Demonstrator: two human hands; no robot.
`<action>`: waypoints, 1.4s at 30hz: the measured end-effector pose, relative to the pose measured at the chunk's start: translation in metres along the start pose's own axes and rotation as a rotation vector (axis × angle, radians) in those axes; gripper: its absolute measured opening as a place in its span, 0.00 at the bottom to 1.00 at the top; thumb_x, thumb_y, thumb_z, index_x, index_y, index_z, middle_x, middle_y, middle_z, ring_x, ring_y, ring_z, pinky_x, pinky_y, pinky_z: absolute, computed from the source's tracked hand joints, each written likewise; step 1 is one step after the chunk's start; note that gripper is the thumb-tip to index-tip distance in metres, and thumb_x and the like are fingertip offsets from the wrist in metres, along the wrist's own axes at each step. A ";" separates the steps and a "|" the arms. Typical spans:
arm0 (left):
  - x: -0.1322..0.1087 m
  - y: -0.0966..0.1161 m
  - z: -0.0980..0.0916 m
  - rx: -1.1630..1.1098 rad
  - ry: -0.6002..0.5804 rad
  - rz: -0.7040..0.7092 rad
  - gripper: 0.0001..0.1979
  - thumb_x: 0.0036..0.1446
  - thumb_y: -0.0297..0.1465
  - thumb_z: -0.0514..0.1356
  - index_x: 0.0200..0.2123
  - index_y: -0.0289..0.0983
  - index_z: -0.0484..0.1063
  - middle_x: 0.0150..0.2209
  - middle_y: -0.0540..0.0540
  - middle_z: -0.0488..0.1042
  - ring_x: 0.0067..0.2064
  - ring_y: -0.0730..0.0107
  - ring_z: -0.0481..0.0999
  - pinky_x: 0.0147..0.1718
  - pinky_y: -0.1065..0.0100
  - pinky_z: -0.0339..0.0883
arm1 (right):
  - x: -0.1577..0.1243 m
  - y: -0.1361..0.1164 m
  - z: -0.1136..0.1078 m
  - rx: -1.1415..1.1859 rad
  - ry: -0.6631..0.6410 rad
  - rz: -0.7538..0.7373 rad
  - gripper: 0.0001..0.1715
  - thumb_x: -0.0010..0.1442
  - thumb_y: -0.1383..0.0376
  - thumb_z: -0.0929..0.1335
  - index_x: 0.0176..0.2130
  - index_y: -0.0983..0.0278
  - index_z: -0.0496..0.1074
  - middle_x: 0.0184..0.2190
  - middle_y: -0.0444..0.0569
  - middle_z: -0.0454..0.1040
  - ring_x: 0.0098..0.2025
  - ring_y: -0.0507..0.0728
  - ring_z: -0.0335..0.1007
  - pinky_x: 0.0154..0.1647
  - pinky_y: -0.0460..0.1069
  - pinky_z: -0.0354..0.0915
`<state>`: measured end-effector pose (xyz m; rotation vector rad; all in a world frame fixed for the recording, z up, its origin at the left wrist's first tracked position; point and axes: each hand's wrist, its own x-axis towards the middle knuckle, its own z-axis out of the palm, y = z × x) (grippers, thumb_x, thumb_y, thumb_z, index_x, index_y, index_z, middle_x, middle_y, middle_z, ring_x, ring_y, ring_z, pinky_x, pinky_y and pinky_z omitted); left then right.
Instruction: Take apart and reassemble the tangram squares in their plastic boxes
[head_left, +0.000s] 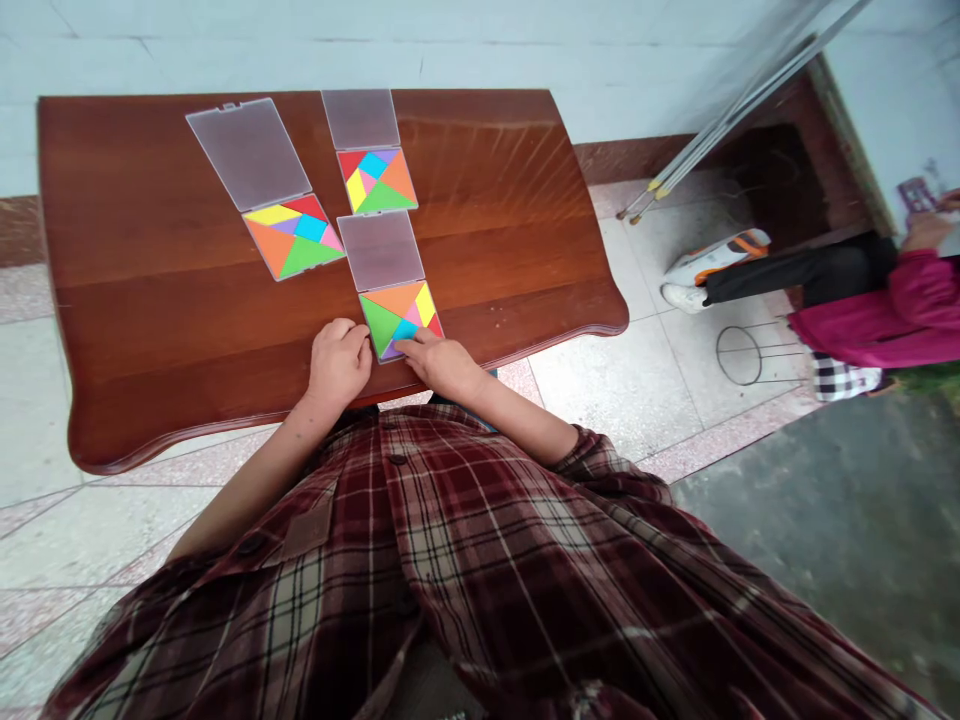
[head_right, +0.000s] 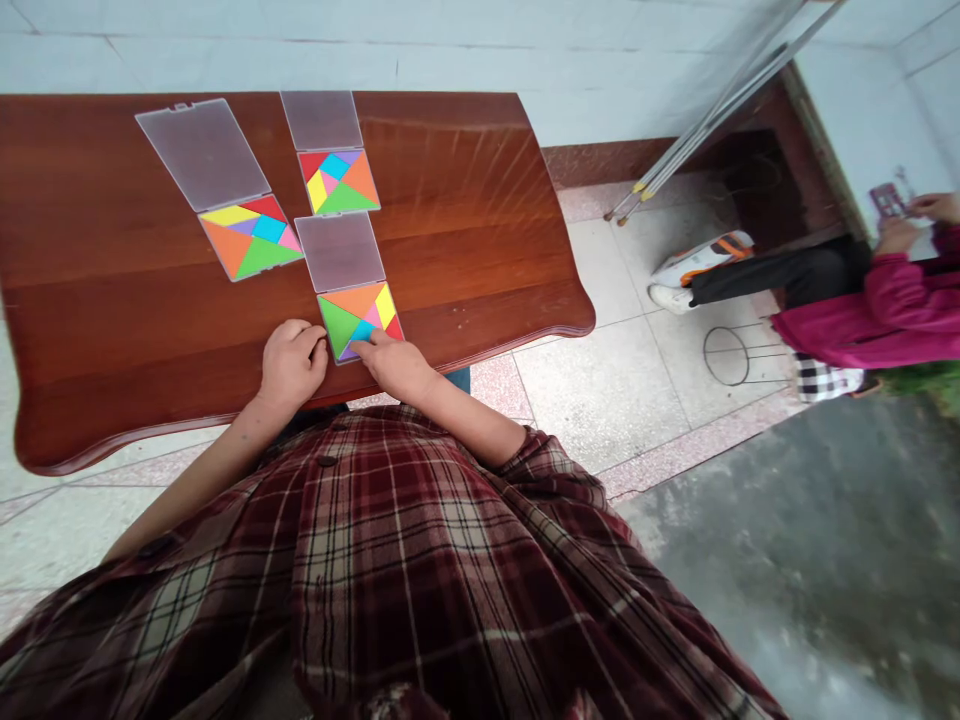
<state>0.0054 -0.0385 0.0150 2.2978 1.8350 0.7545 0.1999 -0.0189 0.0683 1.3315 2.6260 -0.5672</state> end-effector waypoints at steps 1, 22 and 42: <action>0.000 0.000 0.000 -0.007 -0.002 -0.006 0.10 0.59 0.29 0.51 0.34 0.36 0.73 0.34 0.42 0.69 0.38 0.60 0.68 0.39 0.60 0.64 | -0.001 0.000 0.001 0.029 0.021 -0.005 0.23 0.69 0.65 0.58 0.60 0.61 0.67 0.50 0.56 0.70 0.42 0.57 0.72 0.41 0.50 0.66; 0.004 -0.004 -0.004 0.054 -0.032 -0.015 0.15 0.57 0.42 0.58 0.36 0.37 0.74 0.36 0.42 0.70 0.40 0.58 0.70 0.43 0.58 0.65 | -0.038 0.061 0.042 0.490 0.647 0.125 0.16 0.65 0.63 0.60 0.41 0.64 0.74 0.40 0.53 0.77 0.43 0.56 0.71 0.49 0.51 0.65; -0.009 -0.001 -0.007 0.122 -0.049 -0.052 0.15 0.59 0.39 0.54 0.43 0.36 0.72 0.40 0.39 0.72 0.43 0.57 0.73 0.44 0.57 0.70 | -0.017 0.074 0.063 0.286 0.705 0.075 0.18 0.66 0.63 0.58 0.39 0.60 0.76 0.35 0.51 0.78 0.39 0.55 0.75 0.45 0.49 0.68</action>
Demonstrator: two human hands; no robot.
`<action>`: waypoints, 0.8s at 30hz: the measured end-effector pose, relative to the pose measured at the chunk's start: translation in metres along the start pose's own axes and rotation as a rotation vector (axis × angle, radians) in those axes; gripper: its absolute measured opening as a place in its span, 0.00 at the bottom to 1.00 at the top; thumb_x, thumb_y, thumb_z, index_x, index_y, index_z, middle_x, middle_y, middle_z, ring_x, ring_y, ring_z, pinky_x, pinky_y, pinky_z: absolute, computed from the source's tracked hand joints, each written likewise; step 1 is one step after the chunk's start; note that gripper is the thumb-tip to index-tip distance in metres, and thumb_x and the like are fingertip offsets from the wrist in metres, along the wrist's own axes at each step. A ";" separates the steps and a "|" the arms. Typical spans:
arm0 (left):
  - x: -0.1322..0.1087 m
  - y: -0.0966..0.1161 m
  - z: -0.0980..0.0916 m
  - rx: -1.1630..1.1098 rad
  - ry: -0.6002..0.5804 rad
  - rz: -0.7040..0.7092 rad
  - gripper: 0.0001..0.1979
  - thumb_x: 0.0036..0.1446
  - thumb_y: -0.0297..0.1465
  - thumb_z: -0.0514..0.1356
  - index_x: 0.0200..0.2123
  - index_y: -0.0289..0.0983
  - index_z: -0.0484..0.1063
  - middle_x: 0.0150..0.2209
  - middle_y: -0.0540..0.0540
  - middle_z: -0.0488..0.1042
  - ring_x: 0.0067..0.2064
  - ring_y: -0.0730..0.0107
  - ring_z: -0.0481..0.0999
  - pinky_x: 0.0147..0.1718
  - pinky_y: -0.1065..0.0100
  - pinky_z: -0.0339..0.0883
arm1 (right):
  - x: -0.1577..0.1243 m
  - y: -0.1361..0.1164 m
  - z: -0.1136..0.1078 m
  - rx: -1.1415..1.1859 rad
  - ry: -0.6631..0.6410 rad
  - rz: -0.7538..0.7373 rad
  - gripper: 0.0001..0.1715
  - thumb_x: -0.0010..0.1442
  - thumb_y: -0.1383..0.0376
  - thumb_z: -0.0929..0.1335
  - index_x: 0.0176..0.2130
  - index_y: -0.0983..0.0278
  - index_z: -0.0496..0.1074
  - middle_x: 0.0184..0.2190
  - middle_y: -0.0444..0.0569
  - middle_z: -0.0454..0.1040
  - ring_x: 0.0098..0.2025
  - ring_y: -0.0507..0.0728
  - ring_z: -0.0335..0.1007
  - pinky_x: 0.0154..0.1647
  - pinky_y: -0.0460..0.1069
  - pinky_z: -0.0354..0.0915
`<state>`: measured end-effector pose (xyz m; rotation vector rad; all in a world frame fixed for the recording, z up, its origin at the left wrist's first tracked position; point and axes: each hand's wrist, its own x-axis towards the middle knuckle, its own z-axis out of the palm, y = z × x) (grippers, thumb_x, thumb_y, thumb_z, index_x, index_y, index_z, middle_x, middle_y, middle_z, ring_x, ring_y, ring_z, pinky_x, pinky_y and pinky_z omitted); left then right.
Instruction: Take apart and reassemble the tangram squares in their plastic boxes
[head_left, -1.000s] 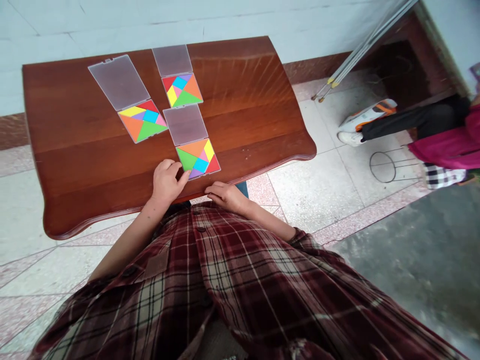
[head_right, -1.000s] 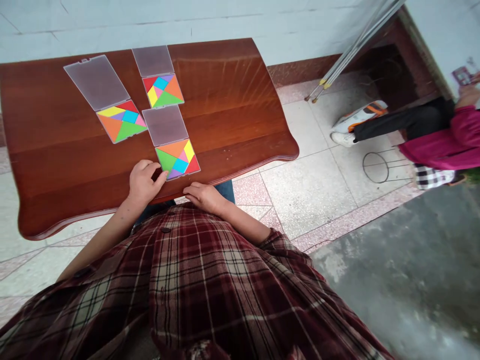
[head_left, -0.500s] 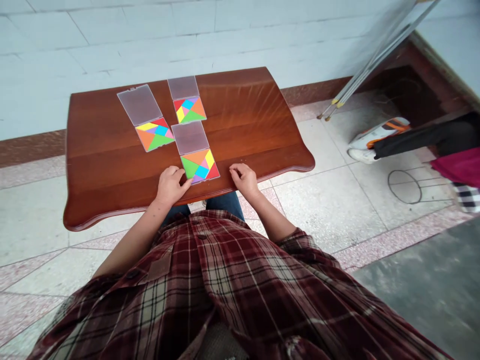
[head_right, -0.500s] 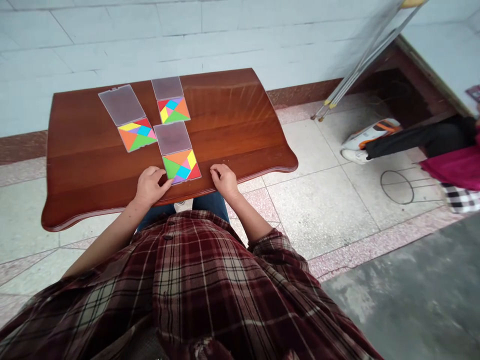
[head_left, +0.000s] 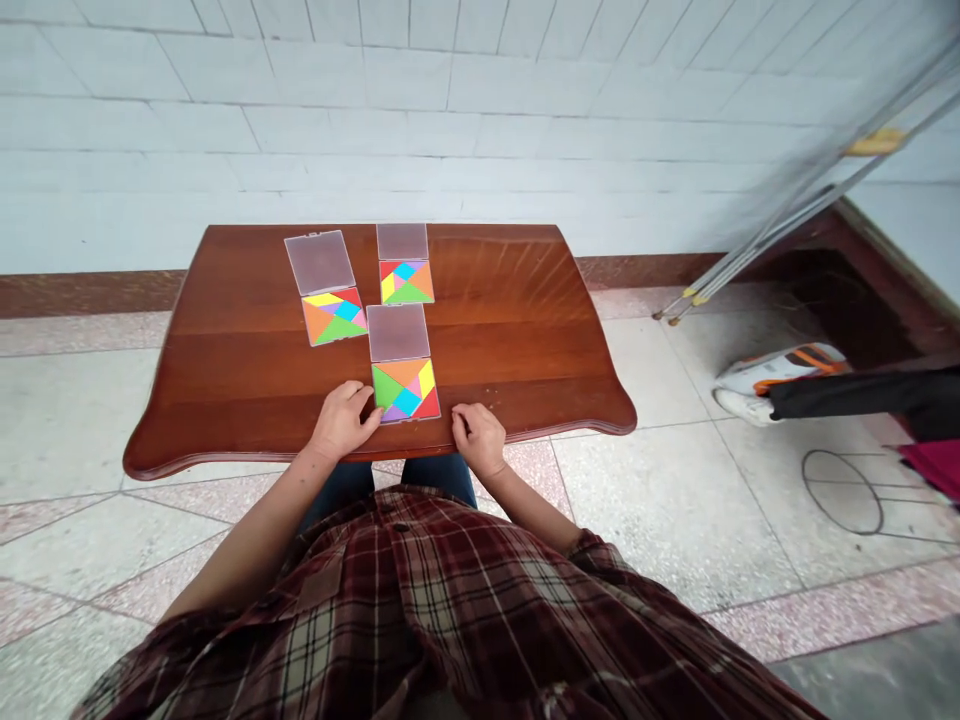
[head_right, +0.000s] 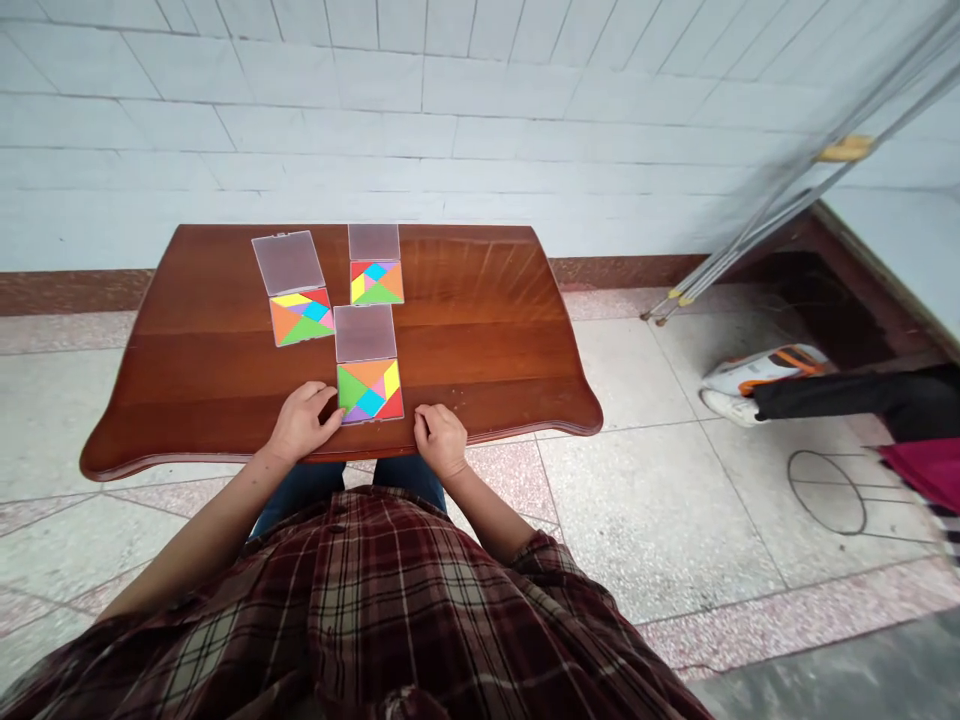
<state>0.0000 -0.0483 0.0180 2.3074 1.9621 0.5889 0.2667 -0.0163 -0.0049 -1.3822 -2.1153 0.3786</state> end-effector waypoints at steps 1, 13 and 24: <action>0.000 0.001 0.000 0.012 -0.008 -0.004 0.15 0.59 0.38 0.54 0.44 0.36 0.72 0.40 0.39 0.72 0.43 0.56 0.73 0.45 0.57 0.70 | 0.000 0.000 0.000 -0.002 0.005 -0.008 0.18 0.66 0.63 0.58 0.38 0.60 0.76 0.35 0.51 0.78 0.39 0.55 0.75 0.45 0.49 0.68; 0.005 0.008 -0.003 0.095 -0.083 -0.027 0.17 0.59 0.36 0.51 0.46 0.33 0.71 0.42 0.36 0.71 0.44 0.53 0.71 0.45 0.55 0.67 | 0.001 -0.001 0.004 -0.021 -0.005 0.032 0.19 0.66 0.62 0.58 0.41 0.62 0.76 0.36 0.53 0.78 0.41 0.56 0.73 0.46 0.49 0.65; 0.006 0.016 -0.001 0.106 -0.087 0.017 0.17 0.62 0.35 0.49 0.46 0.33 0.72 0.42 0.36 0.72 0.44 0.53 0.70 0.43 0.54 0.64 | 0.004 -0.005 -0.002 -0.058 -0.056 0.085 0.21 0.67 0.62 0.56 0.42 0.64 0.76 0.38 0.54 0.76 0.42 0.56 0.71 0.47 0.48 0.63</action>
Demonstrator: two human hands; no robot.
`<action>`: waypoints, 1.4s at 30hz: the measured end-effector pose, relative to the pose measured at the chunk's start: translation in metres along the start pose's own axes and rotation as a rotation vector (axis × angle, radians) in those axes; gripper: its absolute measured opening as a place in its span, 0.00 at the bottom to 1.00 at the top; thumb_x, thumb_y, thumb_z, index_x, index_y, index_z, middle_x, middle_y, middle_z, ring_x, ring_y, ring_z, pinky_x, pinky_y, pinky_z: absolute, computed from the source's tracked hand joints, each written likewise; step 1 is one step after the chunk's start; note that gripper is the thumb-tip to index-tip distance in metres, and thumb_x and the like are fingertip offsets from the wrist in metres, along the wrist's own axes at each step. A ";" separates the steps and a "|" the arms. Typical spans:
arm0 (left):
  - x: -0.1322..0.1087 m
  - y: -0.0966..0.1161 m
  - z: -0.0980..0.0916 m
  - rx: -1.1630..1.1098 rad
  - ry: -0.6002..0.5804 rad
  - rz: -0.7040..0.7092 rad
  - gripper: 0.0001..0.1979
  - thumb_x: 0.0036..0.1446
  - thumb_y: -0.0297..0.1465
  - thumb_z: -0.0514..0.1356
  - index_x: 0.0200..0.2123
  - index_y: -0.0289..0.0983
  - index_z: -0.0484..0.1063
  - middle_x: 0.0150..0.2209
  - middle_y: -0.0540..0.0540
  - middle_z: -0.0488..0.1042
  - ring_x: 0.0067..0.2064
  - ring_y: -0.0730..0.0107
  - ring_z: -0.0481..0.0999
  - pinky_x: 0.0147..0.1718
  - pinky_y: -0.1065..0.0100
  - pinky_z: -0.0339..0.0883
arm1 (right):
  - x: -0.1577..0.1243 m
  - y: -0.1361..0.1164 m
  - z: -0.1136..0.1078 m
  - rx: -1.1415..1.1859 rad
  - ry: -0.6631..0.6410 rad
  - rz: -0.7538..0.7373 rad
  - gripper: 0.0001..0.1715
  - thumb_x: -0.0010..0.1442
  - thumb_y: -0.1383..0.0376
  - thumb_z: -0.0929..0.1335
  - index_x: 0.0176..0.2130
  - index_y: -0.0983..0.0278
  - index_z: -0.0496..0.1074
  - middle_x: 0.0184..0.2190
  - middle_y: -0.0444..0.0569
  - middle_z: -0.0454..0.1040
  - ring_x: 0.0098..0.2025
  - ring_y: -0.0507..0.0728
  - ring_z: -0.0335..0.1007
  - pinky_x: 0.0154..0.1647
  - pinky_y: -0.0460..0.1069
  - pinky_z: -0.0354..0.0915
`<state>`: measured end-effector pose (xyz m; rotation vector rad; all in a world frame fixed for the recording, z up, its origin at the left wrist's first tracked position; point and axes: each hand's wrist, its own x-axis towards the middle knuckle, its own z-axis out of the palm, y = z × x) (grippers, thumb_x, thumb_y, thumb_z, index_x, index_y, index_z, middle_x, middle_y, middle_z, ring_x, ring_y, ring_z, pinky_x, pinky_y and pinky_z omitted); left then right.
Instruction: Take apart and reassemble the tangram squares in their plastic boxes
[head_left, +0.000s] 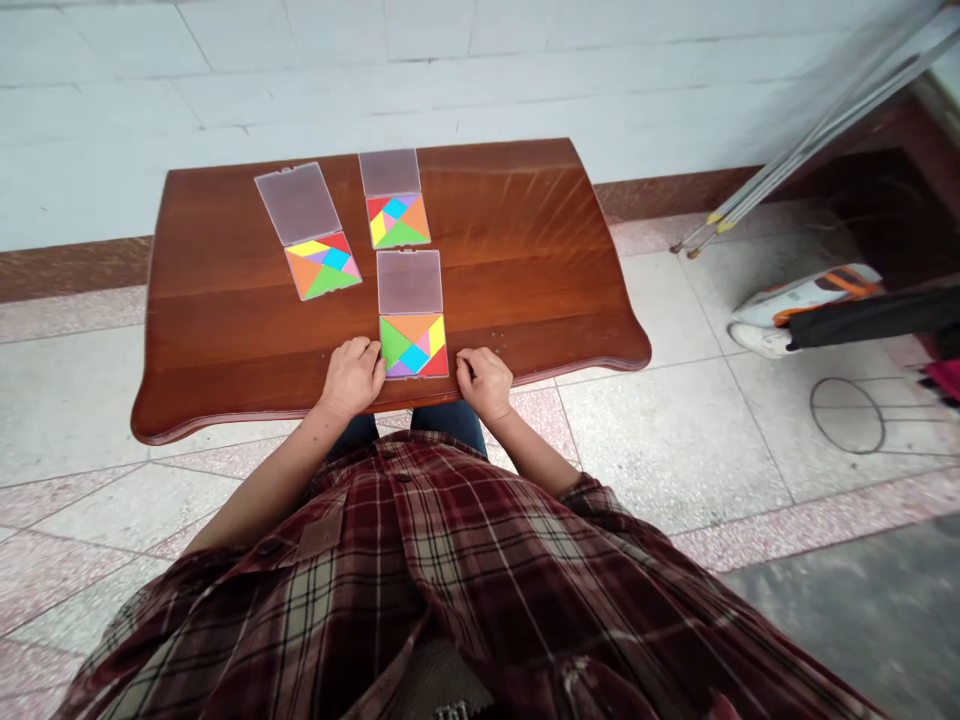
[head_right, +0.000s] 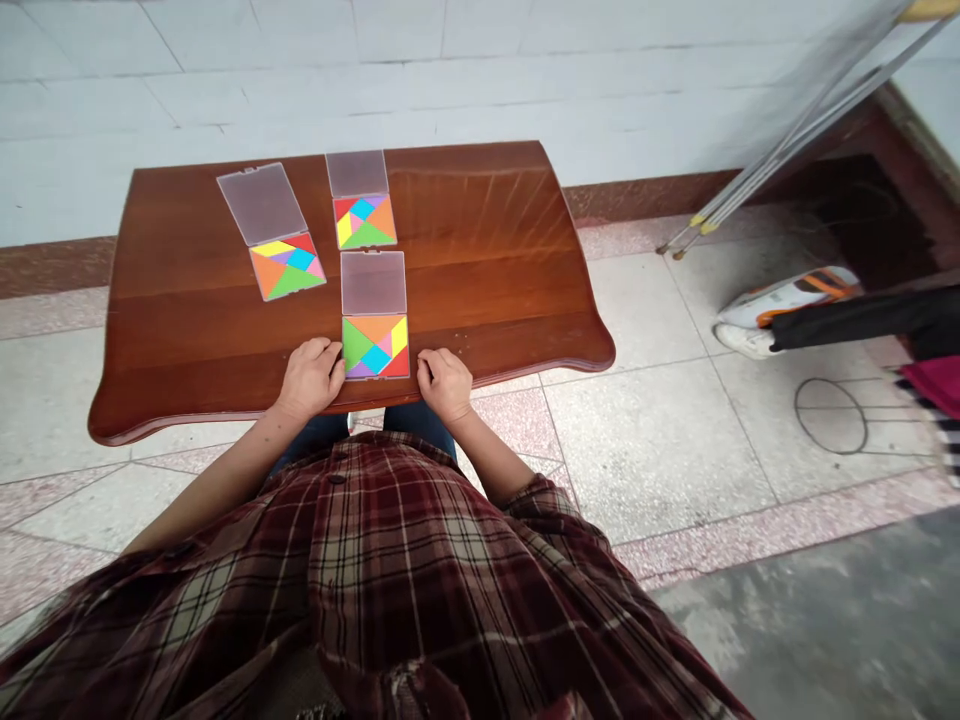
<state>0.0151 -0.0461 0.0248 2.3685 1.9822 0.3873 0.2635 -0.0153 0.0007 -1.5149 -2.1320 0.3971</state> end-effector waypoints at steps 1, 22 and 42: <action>0.000 -0.001 0.001 -0.018 0.009 -0.002 0.17 0.62 0.34 0.48 0.46 0.33 0.72 0.42 0.36 0.71 0.44 0.53 0.70 0.44 0.54 0.64 | 0.000 0.000 -0.001 -0.002 -0.002 0.006 0.21 0.67 0.62 0.57 0.42 0.64 0.76 0.38 0.54 0.76 0.42 0.56 0.71 0.47 0.48 0.63; -0.002 -0.012 0.010 -0.206 0.090 0.010 0.16 0.57 0.27 0.50 0.44 0.34 0.74 0.41 0.38 0.72 0.44 0.57 0.71 0.46 0.56 0.69 | 0.000 0.010 0.013 -0.052 0.270 -0.128 0.15 0.66 0.64 0.60 0.36 0.62 0.75 0.31 0.49 0.76 0.33 0.54 0.70 0.38 0.47 0.64; 0.002 -0.003 -0.001 -0.144 -0.064 0.032 0.38 0.51 0.51 0.62 0.58 0.33 0.63 0.53 0.34 0.68 0.53 0.46 0.68 0.53 0.51 0.63 | 0.001 0.008 0.010 -0.044 0.233 -0.098 0.15 0.66 0.64 0.60 0.36 0.62 0.74 0.32 0.50 0.76 0.34 0.54 0.70 0.39 0.49 0.65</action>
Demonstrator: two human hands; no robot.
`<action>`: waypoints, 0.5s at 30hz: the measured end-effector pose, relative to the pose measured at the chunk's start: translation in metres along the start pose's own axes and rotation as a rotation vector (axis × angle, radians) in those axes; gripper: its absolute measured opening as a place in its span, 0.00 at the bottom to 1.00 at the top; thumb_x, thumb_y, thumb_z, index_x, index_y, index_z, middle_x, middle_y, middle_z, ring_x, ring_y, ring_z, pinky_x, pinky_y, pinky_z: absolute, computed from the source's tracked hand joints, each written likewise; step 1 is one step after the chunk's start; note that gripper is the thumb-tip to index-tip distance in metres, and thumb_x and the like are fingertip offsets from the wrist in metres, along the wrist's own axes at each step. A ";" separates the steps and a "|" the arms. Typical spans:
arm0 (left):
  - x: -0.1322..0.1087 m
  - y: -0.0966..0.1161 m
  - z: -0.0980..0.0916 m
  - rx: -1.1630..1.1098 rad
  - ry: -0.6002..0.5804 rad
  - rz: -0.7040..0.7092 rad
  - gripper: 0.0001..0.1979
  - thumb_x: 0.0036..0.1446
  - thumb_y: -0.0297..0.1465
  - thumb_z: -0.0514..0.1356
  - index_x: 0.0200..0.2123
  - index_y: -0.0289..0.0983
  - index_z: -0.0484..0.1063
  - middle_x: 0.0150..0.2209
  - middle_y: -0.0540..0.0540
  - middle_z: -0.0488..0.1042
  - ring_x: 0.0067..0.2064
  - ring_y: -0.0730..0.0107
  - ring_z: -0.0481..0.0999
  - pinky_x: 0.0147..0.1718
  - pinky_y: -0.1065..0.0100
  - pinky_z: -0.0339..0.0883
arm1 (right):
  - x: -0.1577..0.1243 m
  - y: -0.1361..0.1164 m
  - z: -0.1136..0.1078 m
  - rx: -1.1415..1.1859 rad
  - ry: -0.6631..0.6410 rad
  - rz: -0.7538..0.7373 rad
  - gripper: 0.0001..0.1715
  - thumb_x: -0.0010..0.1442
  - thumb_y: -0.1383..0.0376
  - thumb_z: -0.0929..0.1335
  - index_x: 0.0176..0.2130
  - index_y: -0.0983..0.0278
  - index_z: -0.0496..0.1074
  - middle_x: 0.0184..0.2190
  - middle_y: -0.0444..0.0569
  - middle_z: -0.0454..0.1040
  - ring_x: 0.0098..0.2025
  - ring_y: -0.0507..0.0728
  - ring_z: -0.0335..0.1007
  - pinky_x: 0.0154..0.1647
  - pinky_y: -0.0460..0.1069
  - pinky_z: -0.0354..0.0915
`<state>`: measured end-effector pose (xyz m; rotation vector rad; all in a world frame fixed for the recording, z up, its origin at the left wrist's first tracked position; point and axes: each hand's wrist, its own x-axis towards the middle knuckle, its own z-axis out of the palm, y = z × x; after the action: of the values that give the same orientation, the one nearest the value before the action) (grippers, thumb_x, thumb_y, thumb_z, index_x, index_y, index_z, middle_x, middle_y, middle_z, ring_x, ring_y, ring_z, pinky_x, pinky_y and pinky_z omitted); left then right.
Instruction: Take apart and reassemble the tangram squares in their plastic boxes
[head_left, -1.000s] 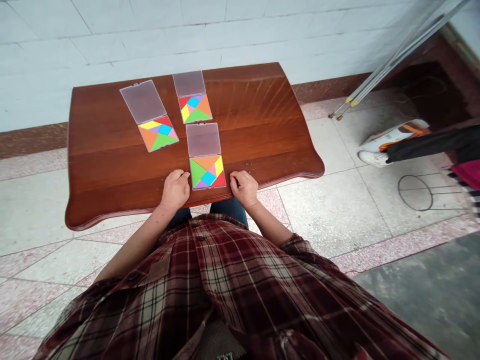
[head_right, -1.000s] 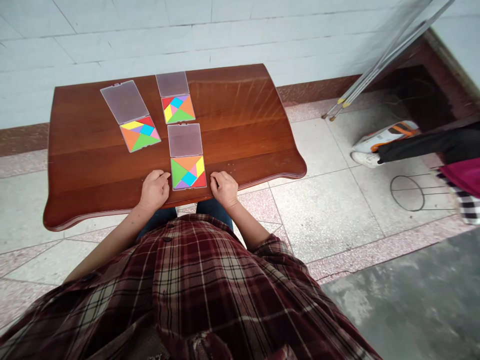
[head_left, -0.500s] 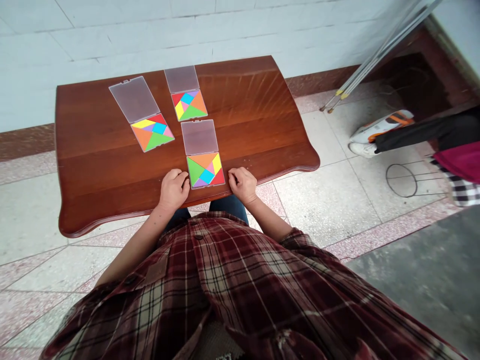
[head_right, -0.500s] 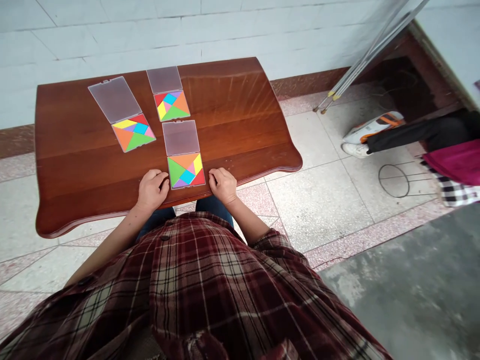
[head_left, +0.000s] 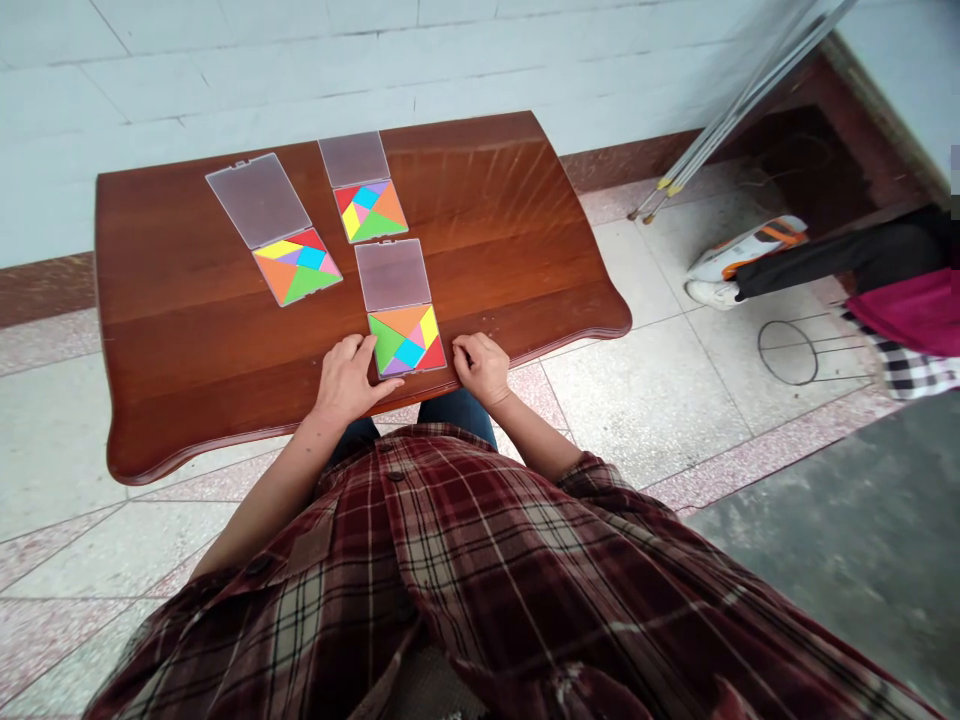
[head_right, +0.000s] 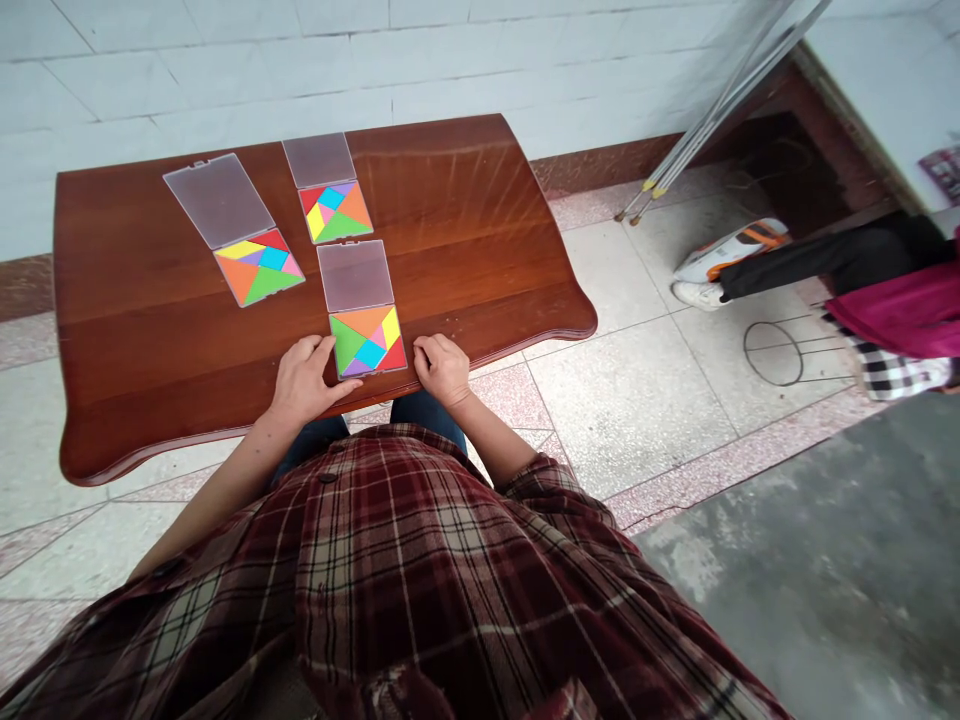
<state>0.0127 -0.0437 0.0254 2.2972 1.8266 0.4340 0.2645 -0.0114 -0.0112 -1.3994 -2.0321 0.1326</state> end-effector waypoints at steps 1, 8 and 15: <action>0.000 0.000 0.000 0.012 -0.005 0.006 0.37 0.52 0.51 0.62 0.58 0.33 0.64 0.52 0.34 0.68 0.53 0.47 0.68 0.53 0.51 0.63 | 0.000 0.000 0.000 -0.002 0.006 -0.002 0.15 0.66 0.64 0.60 0.36 0.62 0.74 0.32 0.50 0.76 0.34 0.54 0.70 0.39 0.48 0.65; 0.000 -0.003 0.002 -0.007 0.003 0.014 0.32 0.55 0.48 0.60 0.56 0.33 0.65 0.52 0.35 0.68 0.52 0.49 0.69 0.53 0.53 0.63 | -0.001 0.002 0.002 -0.032 0.043 -0.038 0.14 0.66 0.65 0.60 0.36 0.61 0.74 0.32 0.49 0.76 0.34 0.54 0.70 0.38 0.47 0.65; -0.001 0.000 0.000 -0.020 0.003 0.008 0.30 0.56 0.46 0.59 0.55 0.33 0.66 0.51 0.36 0.70 0.52 0.49 0.69 0.52 0.53 0.64 | 0.000 0.002 0.000 -0.012 0.014 -0.014 0.14 0.66 0.65 0.60 0.36 0.62 0.74 0.32 0.49 0.76 0.34 0.54 0.70 0.39 0.48 0.65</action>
<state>0.0120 -0.0445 0.0254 2.2926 1.8071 0.4543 0.2657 -0.0110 -0.0121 -1.3893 -2.0333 0.1048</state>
